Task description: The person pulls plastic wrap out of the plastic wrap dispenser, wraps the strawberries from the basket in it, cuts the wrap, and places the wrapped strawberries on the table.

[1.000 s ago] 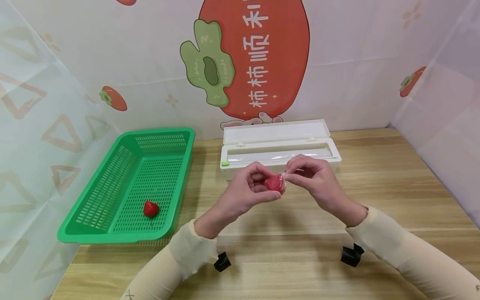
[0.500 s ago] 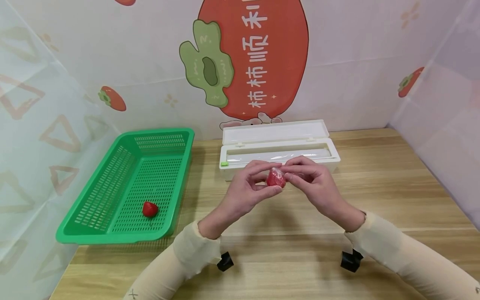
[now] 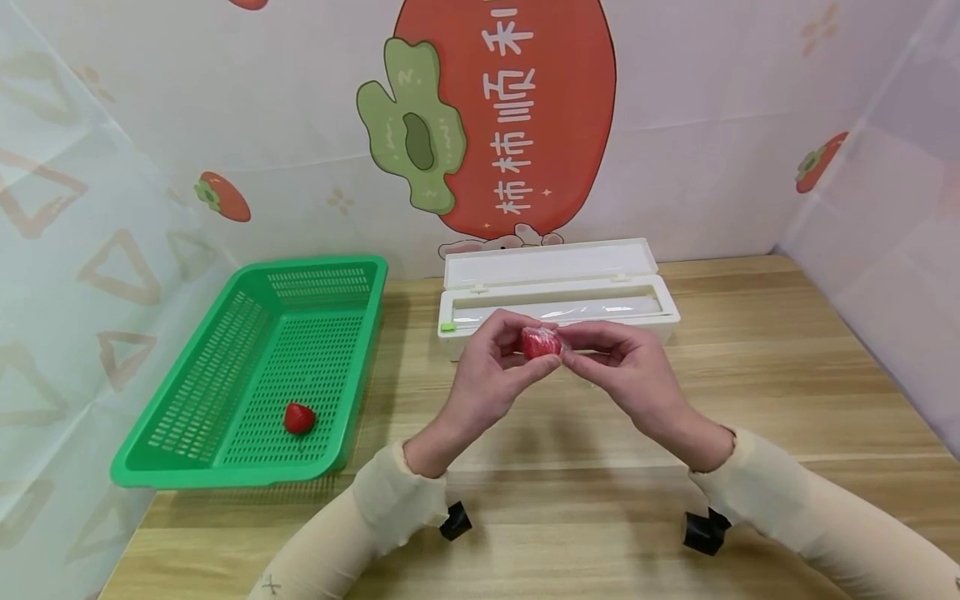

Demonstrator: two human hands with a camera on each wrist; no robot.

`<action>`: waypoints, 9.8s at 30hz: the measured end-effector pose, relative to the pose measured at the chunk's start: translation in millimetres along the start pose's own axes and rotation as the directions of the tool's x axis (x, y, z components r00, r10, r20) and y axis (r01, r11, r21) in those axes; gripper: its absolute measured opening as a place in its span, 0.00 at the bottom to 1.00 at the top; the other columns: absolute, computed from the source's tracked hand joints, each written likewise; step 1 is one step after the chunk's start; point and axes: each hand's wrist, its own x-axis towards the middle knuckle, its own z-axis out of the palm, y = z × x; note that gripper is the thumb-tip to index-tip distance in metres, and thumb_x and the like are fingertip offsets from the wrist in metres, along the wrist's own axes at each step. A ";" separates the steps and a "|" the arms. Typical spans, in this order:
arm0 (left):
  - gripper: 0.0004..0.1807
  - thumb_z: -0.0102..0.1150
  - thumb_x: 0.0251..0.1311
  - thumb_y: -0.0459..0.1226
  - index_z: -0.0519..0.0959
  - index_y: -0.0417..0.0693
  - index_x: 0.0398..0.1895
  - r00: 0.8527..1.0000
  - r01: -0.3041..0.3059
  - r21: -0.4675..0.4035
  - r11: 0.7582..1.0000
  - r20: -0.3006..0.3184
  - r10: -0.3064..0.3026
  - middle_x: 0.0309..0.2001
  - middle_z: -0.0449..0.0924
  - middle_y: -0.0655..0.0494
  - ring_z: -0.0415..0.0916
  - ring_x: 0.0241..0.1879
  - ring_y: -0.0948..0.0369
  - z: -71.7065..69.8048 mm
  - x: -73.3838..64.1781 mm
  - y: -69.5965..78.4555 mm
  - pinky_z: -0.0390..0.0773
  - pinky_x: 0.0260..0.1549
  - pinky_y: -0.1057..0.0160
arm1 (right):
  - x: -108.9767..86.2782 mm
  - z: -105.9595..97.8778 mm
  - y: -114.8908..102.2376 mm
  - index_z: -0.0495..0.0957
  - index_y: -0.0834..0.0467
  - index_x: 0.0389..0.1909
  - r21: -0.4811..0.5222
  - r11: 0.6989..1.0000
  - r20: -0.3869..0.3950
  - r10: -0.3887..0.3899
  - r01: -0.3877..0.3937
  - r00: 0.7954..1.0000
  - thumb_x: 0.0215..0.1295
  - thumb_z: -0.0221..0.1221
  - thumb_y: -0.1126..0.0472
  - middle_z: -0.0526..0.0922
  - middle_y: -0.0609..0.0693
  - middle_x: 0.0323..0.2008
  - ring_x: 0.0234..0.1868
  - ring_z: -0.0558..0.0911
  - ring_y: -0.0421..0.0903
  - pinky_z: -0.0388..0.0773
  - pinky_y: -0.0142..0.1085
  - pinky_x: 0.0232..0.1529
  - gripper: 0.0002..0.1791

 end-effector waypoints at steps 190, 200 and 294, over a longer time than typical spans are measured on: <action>0.23 0.66 0.59 0.30 0.80 0.47 0.59 0.944 0.328 -0.028 0.944 0.058 -0.326 0.52 0.85 0.46 0.85 0.50 0.55 -0.4 -4.0 -13.3 0.84 0.47 0.63 | -6.6 8.0 13.9 0.84 0.58 0.44 -0.282 0.948 -0.031 -0.160 0.145 0.987 0.48 0.74 0.69 0.86 0.54 0.43 0.38 0.89 0.45 0.85 0.30 0.39 0.20; 0.29 0.67 0.61 0.36 0.74 0.59 0.66 0.948 0.296 0.061 0.953 0.100 -0.301 0.57 0.83 0.49 0.85 0.50 0.55 -7.8 -4.3 -12.4 0.84 0.48 0.60 | -6.5 -5.9 7.3 0.79 0.57 0.50 -0.281 0.951 0.005 -0.131 0.127 0.991 0.52 0.73 0.66 0.85 0.54 0.47 0.37 0.89 0.40 0.84 0.29 0.40 0.23; 0.22 0.69 0.57 0.35 0.80 0.41 0.55 0.984 -0.159 0.979 0.131 0.145 0.107 0.55 0.79 0.49 0.75 0.50 0.50 -66.8 -5.5 -56.9 0.78 0.51 0.55 | -58.4 -228.8 101.4 0.77 0.68 0.51 -0.647 0.733 -0.110 0.182 -0.210 0.977 0.59 0.69 0.62 0.84 0.30 0.32 0.34 0.77 0.19 0.74 0.16 0.32 0.22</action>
